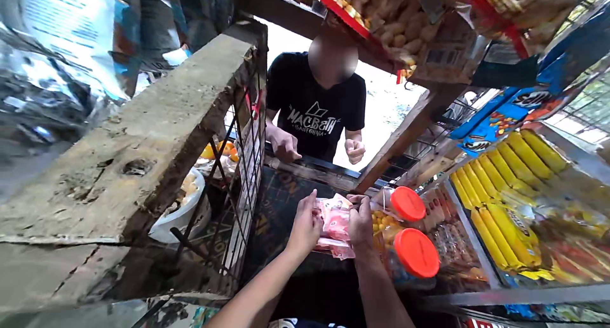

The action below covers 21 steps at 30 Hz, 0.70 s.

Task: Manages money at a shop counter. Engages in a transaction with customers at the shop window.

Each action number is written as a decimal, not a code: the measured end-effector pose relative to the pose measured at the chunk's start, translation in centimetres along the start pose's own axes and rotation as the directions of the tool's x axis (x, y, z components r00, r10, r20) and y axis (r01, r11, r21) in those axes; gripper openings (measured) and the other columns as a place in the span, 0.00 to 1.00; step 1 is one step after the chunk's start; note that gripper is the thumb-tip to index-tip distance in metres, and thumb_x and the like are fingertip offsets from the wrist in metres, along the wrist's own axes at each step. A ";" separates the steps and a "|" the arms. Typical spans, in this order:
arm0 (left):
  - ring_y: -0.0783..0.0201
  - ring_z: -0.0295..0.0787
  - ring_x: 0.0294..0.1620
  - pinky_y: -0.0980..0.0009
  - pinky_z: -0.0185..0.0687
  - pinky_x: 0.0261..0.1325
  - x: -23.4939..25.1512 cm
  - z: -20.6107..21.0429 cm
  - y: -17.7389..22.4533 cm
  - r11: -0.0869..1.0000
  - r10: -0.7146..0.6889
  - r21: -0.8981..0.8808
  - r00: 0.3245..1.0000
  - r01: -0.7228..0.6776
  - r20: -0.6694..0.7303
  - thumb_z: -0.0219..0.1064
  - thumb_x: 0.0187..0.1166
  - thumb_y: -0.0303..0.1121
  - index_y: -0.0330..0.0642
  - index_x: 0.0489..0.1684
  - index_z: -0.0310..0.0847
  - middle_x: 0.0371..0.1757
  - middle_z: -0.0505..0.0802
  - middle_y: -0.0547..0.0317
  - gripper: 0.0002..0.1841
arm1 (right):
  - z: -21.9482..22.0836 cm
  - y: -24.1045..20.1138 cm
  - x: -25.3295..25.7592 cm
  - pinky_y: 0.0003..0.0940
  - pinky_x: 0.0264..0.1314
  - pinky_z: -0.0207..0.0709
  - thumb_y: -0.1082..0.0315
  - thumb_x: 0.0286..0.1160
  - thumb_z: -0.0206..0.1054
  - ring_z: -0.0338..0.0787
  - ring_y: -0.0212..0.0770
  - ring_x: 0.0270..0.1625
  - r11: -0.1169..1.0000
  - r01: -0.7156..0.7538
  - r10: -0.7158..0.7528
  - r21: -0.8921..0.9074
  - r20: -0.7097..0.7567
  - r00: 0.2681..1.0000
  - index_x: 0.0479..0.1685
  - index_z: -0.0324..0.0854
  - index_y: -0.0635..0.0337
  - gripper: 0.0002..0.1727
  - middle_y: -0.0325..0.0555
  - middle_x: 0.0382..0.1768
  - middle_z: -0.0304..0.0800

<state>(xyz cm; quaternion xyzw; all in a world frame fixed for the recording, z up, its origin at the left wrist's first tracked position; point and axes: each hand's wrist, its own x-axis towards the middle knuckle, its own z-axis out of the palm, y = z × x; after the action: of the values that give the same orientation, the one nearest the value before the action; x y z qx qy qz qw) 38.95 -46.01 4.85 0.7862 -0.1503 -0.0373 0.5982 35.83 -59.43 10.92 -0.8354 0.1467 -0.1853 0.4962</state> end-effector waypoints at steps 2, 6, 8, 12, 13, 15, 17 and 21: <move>0.54 0.86 0.61 0.64 0.85 0.63 -0.2 -0.1 -0.1 0.998 0.055 -0.026 0.995 -0.057 -0.084 0.59 0.73 0.20 0.30 0.81 0.66 0.72 0.80 0.36 0.31 | 0.2 0.1 0.1 0.42 0.71 0.76 0.82 0.77 0.52 0.83 0.49 0.69 0.994 -0.040 0.047 -0.105 0.069 0.996 0.60 0.78 0.73 0.16 0.62 0.63 0.84; 0.52 0.89 0.57 0.50 0.80 0.66 -0.5 -0.5 -0.5 0.985 0.170 0.042 0.985 -0.168 -0.037 0.59 0.76 0.30 0.31 0.64 0.82 0.52 0.93 0.45 0.20 | 1.2 1.2 0.3 0.41 0.66 0.81 0.82 0.72 0.62 0.86 0.50 0.64 0.996 -0.037 0.044 -0.077 0.098 0.994 0.66 0.77 0.72 0.21 0.64 0.64 0.82; 0.49 0.87 0.59 0.42 0.71 0.68 -0.8 -0.8 -0.1 0.977 0.182 0.108 0.983 -0.182 0.007 0.50 0.80 0.35 0.36 0.58 0.87 0.51 0.93 0.48 0.21 | 1.7 1.6 0.4 0.37 0.63 0.85 0.80 0.74 0.63 0.90 0.46 0.60 1.000 -0.018 0.017 0.008 0.104 0.994 0.68 0.76 0.71 0.21 0.63 0.65 0.83; 0.47 0.88 0.56 0.40 0.66 0.70 -1.2 -1.0 0.4 0.946 0.186 0.264 0.982 -0.185 0.024 0.44 0.84 0.52 0.42 0.50 0.93 0.48 0.95 0.49 0.30 | 2.3 2.4 0.5 0.33 0.61 0.86 0.81 0.74 0.63 0.92 0.41 0.56 0.990 0.021 -0.034 0.136 0.097 0.995 0.66 0.74 0.75 0.20 0.61 0.58 0.88; 0.46 0.89 0.57 0.39 0.65 0.72 -1.3 -1.0 0.5 0.926 0.174 0.331 0.983 -0.180 0.048 0.49 0.82 0.58 0.42 0.49 0.93 0.50 0.95 0.50 0.32 | 2.2 2.3 0.4 0.33 0.61 0.87 0.82 0.74 0.63 0.93 0.41 0.55 0.991 0.028 -0.040 0.133 0.088 0.995 0.64 0.75 0.75 0.19 0.60 0.55 0.90; 0.42 0.89 0.58 0.36 0.64 0.74 -1.3 -0.9 0.7 0.879 0.148 0.444 0.984 -0.176 0.098 0.60 0.79 0.59 0.41 0.48 0.93 0.52 0.96 0.48 0.29 | 1.5 1.5 0.1 0.34 0.58 0.87 0.81 0.73 0.64 0.94 0.39 0.52 0.998 0.055 -0.057 0.038 0.056 0.997 0.59 0.80 0.72 0.16 0.56 0.51 0.92; 0.42 0.85 0.66 0.37 0.59 0.78 -1.2 -1.0 0.9 0.839 0.050 0.524 0.980 -0.145 0.191 0.66 0.78 0.52 0.42 0.52 0.92 0.61 0.93 0.47 0.23 | 0.7 0.9 0.0 0.35 0.57 0.85 0.80 0.74 0.64 0.92 0.39 0.49 0.994 0.059 -0.054 -0.089 0.055 0.997 0.55 0.86 0.69 0.13 0.53 0.49 0.93; 0.41 0.79 0.72 0.39 0.56 0.80 -0.9 -1.0 1.4 0.781 -0.059 0.612 0.962 -0.123 0.268 0.65 0.80 0.49 0.44 0.56 0.91 0.67 0.89 0.46 0.20 | 0.6 1.2 0.5 0.37 0.64 0.83 0.78 0.80 0.60 0.92 0.38 0.55 0.981 -0.018 0.067 -0.196 0.247 0.967 0.56 0.88 0.64 0.13 0.49 0.52 0.94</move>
<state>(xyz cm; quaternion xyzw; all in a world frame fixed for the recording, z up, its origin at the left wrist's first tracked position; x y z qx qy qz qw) 38.05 -45.17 6.38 0.9240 -0.2486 -0.0829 0.2786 36.50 -59.76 9.74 -0.8927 0.1177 -0.0519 0.4319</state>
